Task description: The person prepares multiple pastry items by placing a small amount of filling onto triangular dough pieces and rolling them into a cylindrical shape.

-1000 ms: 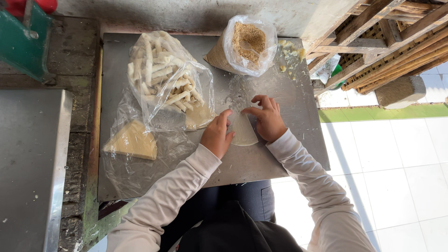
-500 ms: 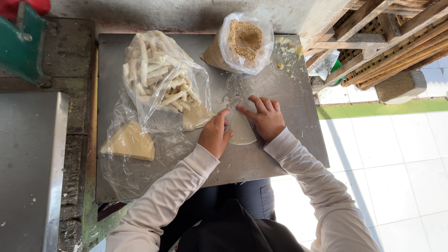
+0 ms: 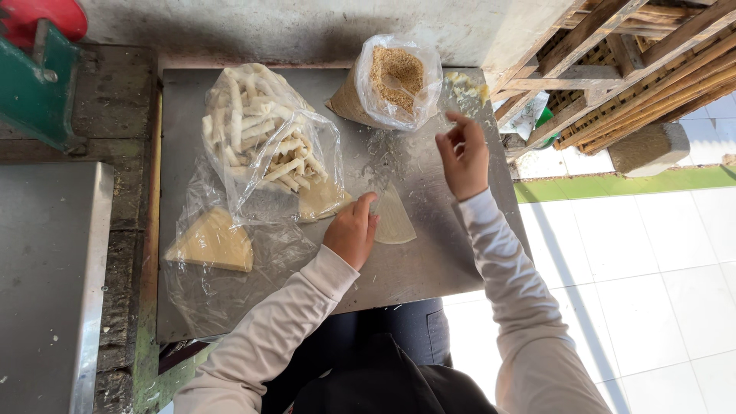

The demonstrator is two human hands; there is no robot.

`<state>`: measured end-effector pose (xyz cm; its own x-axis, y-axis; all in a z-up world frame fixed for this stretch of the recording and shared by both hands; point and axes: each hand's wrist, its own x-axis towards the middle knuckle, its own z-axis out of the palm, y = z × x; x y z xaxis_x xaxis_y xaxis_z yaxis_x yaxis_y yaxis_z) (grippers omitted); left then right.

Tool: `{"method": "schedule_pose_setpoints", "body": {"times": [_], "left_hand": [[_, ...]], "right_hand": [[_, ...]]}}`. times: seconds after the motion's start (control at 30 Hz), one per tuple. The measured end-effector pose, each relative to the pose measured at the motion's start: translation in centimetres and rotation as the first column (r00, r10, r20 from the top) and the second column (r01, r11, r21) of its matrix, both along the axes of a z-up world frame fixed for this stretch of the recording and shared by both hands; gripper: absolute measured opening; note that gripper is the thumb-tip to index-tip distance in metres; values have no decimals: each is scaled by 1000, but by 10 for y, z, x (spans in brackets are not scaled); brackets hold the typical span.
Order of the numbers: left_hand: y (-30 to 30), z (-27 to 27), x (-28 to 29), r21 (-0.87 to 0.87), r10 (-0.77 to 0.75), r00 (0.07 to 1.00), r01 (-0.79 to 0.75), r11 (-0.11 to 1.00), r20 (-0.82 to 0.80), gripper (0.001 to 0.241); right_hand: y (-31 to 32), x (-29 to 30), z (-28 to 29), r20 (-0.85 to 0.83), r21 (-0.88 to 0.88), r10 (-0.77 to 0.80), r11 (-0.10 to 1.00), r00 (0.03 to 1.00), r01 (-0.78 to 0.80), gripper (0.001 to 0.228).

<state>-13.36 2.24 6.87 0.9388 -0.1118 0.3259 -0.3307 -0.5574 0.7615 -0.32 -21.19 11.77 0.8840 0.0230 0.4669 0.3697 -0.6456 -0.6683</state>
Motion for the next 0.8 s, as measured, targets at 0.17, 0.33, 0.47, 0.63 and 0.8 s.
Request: {"method": "schedule_pose_setpoints", "body": {"times": [0.17, 0.33, 0.47, 0.63, 0.8], "left_hand": [[3, 12, -7, 120, 13, 998, -20, 993, 59, 56], [2, 12, -10, 152, -38, 999, 33, 988, 28, 53], [-2, 7, -11, 90, -83, 996, 79, 993, 36, 50], [1, 11, -10, -89, -61, 992, 71, 993, 108, 58], [0, 5, -6, -171, -65, 994, 50, 984, -85, 60]], "right_hand": [[24, 38, 11, 24, 225, 117, 967, 993, -119, 37], [45, 66, 8, 31, 392, 144, 909, 989, -145, 20], [59, 77, 23, 64, 436, 91, 893, 994, -109, 18], [59, 52, 57, 445, -7, 17, 1000, 895, -16, 14], [56, 30, 54, 351, -53, 29, 999, 936, -11, 15]]}}
